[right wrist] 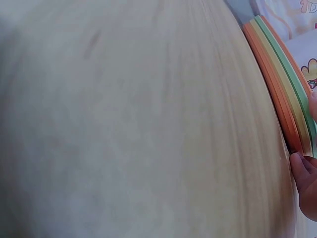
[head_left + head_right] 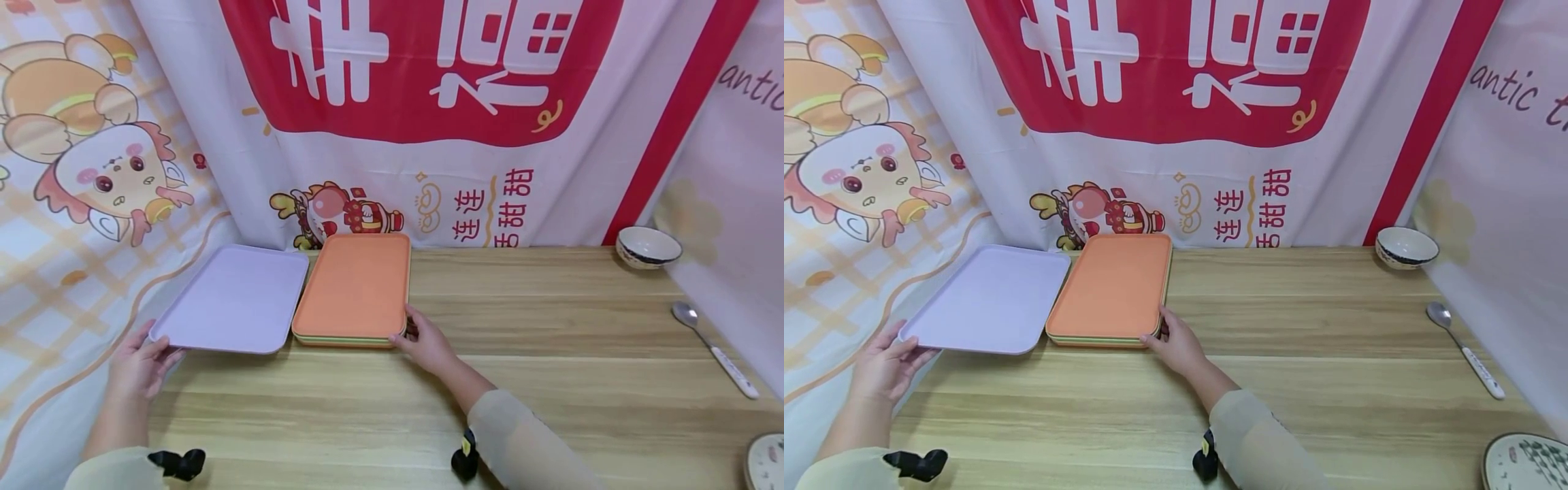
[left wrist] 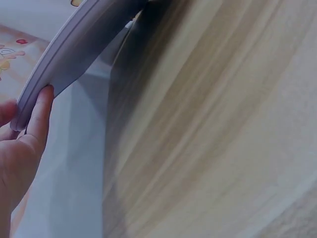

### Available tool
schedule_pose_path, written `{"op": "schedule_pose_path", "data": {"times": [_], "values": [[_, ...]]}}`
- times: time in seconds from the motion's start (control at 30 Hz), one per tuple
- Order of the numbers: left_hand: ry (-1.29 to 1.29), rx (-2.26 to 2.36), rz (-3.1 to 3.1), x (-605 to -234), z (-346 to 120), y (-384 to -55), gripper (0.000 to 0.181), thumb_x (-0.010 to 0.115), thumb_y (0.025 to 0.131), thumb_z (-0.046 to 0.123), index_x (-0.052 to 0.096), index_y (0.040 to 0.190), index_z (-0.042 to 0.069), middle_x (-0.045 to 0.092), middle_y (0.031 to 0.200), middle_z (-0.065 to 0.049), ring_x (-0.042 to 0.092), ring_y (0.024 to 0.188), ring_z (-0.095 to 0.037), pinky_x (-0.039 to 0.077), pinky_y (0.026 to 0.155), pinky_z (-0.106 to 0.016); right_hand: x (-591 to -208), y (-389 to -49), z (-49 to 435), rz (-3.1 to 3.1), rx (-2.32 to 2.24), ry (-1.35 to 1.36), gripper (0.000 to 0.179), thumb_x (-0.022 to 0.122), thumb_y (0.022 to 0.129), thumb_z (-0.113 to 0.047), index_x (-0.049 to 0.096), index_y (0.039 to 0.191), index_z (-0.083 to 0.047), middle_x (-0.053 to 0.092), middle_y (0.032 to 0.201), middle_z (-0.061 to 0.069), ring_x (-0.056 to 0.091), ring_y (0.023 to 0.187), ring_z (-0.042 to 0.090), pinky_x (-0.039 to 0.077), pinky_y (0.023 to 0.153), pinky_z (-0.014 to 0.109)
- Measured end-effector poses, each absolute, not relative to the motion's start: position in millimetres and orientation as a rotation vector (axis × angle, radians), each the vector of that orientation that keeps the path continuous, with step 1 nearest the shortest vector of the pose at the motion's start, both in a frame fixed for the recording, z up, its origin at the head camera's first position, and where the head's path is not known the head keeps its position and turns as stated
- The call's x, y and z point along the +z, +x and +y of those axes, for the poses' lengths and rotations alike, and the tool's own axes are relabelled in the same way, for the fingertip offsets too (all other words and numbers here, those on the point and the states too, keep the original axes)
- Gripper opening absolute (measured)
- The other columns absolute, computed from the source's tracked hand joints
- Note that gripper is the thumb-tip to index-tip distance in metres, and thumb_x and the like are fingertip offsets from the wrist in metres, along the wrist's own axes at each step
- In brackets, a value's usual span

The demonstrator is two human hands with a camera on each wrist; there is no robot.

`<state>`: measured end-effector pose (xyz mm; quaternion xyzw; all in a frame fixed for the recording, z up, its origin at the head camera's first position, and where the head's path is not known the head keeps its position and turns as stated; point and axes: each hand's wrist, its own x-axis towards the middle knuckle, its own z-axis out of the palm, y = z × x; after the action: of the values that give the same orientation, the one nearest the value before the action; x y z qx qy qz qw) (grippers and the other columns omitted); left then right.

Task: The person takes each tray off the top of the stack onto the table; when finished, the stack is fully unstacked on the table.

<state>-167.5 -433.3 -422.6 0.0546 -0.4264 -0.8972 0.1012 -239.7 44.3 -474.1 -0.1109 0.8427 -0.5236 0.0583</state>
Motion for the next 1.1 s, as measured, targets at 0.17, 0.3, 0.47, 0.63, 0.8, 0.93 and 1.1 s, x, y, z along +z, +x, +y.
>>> {"op": "schedule_pose_path", "data": {"times": [0.17, 0.3, 0.47, 0.63, 0.8, 0.93, 1.1], "values": [[0.336, -2.607, -1.259, -429, -432, -172, 0.089, 0.054, 0.095, -0.007, -0.001, 0.158, 0.023, 0.071, 0.088, 0.000, 0.072, 0.077, -0.015, 0.063, 0.069, -0.030, -475, -240, 45, 2.553, -1.589, -0.337, 0.078, 0.069, 0.092, -0.034, 0.030, 0.154, -0.009, 0.049, 0.147, 0.015, 0.051, 0.131, 0.031, 0.049, 0.106, 0.043], [0.423, -2.585, -1.349, -436, -430, -177, 0.096, 0.058, 0.094, -0.001, -0.010, 0.156, 0.026, 0.065, 0.125, 0.002, 0.071, 0.081, -0.008, 0.062, 0.077, -0.025, -476, -241, 45, 2.551, -1.596, -0.343, 0.078, 0.069, 0.092, -0.034, 0.030, 0.154, -0.009, 0.049, 0.146, 0.015, 0.052, 0.131, 0.032, 0.050, 0.106, 0.043], [0.591, -2.533, -1.463, -442, -427, -183, 0.093, 0.056, 0.096, 0.002, -0.010, 0.155, 0.032, -0.006, 0.163, 0.008, 0.070, 0.081, -0.002, 0.059, 0.083, -0.020, -477, -242, 45, 2.553, -1.604, -0.356, 0.077, 0.069, 0.092, -0.033, 0.030, 0.154, -0.009, 0.052, 0.144, 0.015, 0.053, 0.129, 0.032, 0.050, 0.105, 0.043], [0.825, -2.422, -1.364, -446, -424, -191, 0.083, 0.056, 0.096, 0.003, 0.007, 0.156, 0.033, 0.006, 0.164, 0.007, 0.068, 0.073, 0.002, 0.058, 0.082, -0.016, -478, -242, 45, 2.554, -1.609, -0.354, 0.077, 0.070, 0.092, -0.031, 0.030, 0.154, -0.008, 0.052, 0.143, 0.016, 0.053, 0.129, 0.031, 0.049, 0.106, 0.042], [0.976, -2.325, -1.353, -450, -425, -197, 0.077, 0.057, 0.096, 0.004, 0.015, 0.155, 0.031, 0.015, 0.163, 0.008, 0.063, 0.108, 0.003, 0.055, 0.086, -0.014, -478, -242, 45, 2.554, -1.618, -0.359, 0.077, 0.070, 0.091, -0.029, 0.030, 0.153, -0.007, 0.053, 0.143, 0.017, 0.054, 0.129, 0.032, 0.050, 0.106, 0.042], [1.054, -2.291, -1.367, -456, -427, -200, 0.075, 0.055, 0.096, 0.003, 0.017, 0.155, 0.030, 0.016, 0.162, 0.011, 0.033, 0.143, -0.004, 0.052, 0.089, -0.013, -479, -242, 45, 2.561, -1.606, -0.359, 0.077, 0.070, 0.092, -0.031, 0.030, 0.153, -0.007, 0.052, 0.143, 0.016, 0.054, 0.129, 0.032, 0.050, 0.106, 0.042], [1.073, -2.279, -1.387, -460, -429, -201, 0.077, 0.055, 0.096, 0.003, 0.014, 0.156, 0.029, 0.014, 0.163, 0.012, 0.027, 0.145, -0.005, 0.052, 0.089, -0.013, -480, -243, 44, 2.572, -1.577, -0.345, 0.079, 0.070, 0.091, -0.034, 0.030, 0.154, -0.009, 0.052, 0.143, 0.015, 0.054, 0.129, 0.030, 0.050, 0.105, 0.040]]}}
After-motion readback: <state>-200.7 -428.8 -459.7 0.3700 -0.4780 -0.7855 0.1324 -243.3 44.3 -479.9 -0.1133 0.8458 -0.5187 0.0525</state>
